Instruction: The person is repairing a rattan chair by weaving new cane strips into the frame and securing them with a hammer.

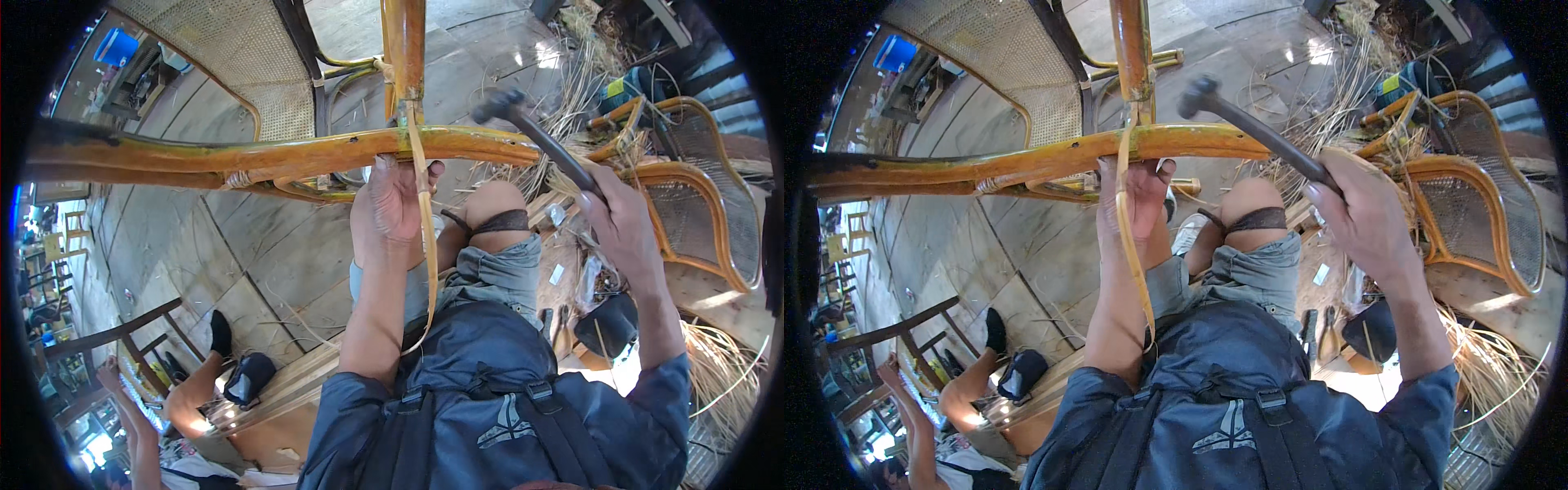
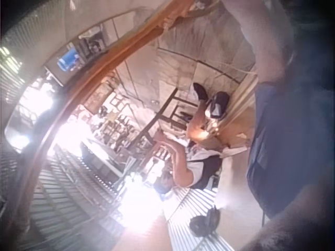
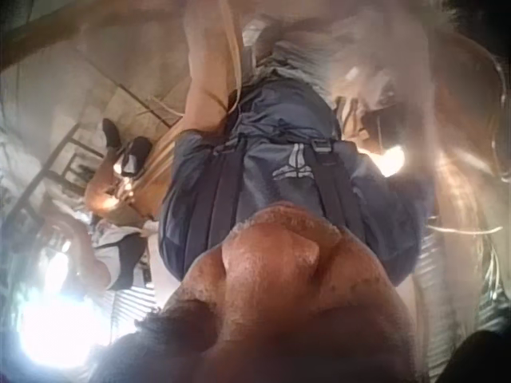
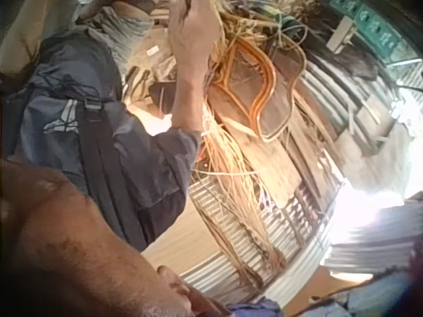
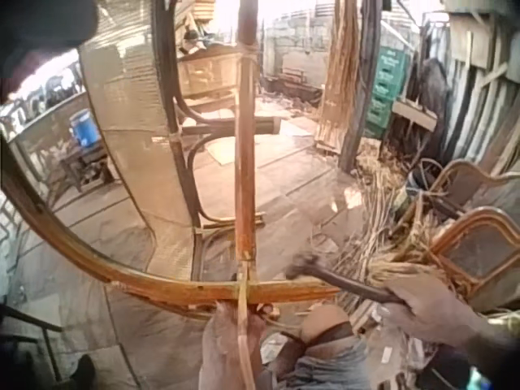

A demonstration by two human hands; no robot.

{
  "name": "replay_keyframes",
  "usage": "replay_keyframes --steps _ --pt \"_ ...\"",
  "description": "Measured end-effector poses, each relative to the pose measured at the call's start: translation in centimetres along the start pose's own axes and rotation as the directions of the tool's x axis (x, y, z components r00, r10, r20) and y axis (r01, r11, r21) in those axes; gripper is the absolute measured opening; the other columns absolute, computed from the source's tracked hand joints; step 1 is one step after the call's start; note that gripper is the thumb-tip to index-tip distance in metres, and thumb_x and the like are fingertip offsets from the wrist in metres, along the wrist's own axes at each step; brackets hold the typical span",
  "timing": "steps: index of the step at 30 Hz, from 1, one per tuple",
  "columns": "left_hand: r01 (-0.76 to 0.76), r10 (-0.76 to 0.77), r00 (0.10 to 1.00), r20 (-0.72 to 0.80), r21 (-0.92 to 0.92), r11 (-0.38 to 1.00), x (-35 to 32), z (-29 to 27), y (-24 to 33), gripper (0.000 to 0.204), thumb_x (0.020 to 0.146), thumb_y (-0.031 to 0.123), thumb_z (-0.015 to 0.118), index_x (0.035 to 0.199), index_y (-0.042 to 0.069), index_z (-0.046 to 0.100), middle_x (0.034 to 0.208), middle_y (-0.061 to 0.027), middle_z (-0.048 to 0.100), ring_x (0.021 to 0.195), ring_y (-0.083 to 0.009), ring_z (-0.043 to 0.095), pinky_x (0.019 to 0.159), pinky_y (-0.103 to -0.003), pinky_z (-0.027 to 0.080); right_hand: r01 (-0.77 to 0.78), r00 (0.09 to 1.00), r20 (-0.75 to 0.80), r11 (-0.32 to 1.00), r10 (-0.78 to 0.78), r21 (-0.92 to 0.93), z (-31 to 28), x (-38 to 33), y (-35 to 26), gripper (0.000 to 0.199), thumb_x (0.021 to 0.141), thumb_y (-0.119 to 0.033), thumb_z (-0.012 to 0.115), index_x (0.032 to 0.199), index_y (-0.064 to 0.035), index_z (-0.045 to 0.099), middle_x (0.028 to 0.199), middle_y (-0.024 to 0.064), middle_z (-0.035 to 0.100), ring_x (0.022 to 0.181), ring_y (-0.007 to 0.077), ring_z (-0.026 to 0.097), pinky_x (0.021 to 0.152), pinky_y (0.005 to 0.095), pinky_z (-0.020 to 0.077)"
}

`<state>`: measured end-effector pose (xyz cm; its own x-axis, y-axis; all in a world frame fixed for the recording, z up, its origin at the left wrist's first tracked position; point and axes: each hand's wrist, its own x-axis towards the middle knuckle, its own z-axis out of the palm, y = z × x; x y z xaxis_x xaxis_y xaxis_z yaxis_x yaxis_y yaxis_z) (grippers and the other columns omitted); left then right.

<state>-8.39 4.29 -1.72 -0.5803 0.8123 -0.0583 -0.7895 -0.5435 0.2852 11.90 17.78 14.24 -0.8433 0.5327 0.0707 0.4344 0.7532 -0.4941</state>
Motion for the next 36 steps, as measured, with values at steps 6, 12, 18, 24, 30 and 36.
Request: replay_keyframes --steps 6,12,18,24,30,36 --pt "-0.049 0.046 0.997 -0.064 -0.038 0.998 -0.5 0.3 0.0 0.042 0.080 0.027 0.067 0.115 0.011 0.052 0.111 -0.0033 0.058 0.099 -0.0210 0.056 0.079 -0.039 0.049 0.263 0.965 0.062 0.947 -0.256 -0.185 -0.1 4.8 -3.3 0.026 0.082 -0.016 0.062 0.104 -0.0052 0.054 0.077 0.0147 0.057 0.067 0.0296 0.059 0.056 0.0353 0.0466" --pt "-0.053 0.052 0.998 -0.024 -0.022 0.998 -0.1 -0.4 0.0 0.039 0.080 0.026 0.068 0.114 0.015 0.053 0.112 -0.0008 0.058 0.106 -0.0188 0.052 0.083 -0.038 0.047 0.127 0.977 0.208 0.930 -0.057 -0.346 0.3 6.4 -3.4 0.023 0.085 -0.018 0.058 0.104 -0.0049 0.054 0.077 0.0137 0.057 0.066 0.0270 0.059 0.058 0.0350 0.0468" --pt "-0.043 0.044 0.998 0.050 -0.024 0.999 0.0 -0.3 0.1 0.040 0.080 0.027 0.068 0.115 0.015 0.053 0.112 -0.0002 0.057 0.105 -0.0180 0.052 0.086 -0.037 0.045 0.139 0.988 0.079 0.987 -0.133 -0.079 1.0 5.5 -2.3 0.021 0.087 -0.019 0.056 0.100 -0.0030 0.052 0.074 0.0149 0.055 0.064 0.0260 0.057 0.057 0.0357 0.0458" --pt "-0.053 0.054 0.998 -0.045 0.013 0.998 0.1 -1.5 -0.2 0.042 0.078 0.027 0.070 0.115 0.015 0.053 0.111 0.0006 0.058 0.104 -0.0180 0.053 0.087 -0.038 0.045 0.222 0.970 0.151 0.953 -0.193 -0.205 1.7 5.5 -2.9 0.022 0.088 -0.022 0.055 0.091 -0.0014 0.049 0.071 0.0146 0.052 0.062 0.0287 0.055 0.057 0.0383 0.0436" --pt "-0.039 0.039 0.995 -0.095 0.002 0.999 -0.2 -1.3 -0.1 0.043 0.076 0.027 0.072 0.114 0.015 0.053 0.111 0.0006 0.058 0.101 -0.0170 0.054 0.085 -0.038 0.045 -0.098 0.962 0.263 0.990 0.067 0.103 1.9 4.1 -3.2 0.026 0.090 -0.025 0.051 0.091 -0.0001 0.046 0.070 0.0154 0.050 0.066 0.0310 0.054 0.060 0.0379 0.0421" --pt "0.003 -0.013 0.986 -0.168 -0.056 0.998 -0.1 -1.0 -0.2 0.043 0.077 0.028 0.071 0.112 0.009 0.053 0.104 -0.0006 0.059 0.094 -0.0147 0.056 0.081 -0.030 0.045 -0.155 0.974 0.208 0.924 0.084 0.350 2.9 2.2 -3.7 0.026 0.091 -0.026 0.049 0.091 0.0000 0.044 0.061 0.0054 0.040 0.058 0.0155 0.043 0.055 0.0313 0.0371"
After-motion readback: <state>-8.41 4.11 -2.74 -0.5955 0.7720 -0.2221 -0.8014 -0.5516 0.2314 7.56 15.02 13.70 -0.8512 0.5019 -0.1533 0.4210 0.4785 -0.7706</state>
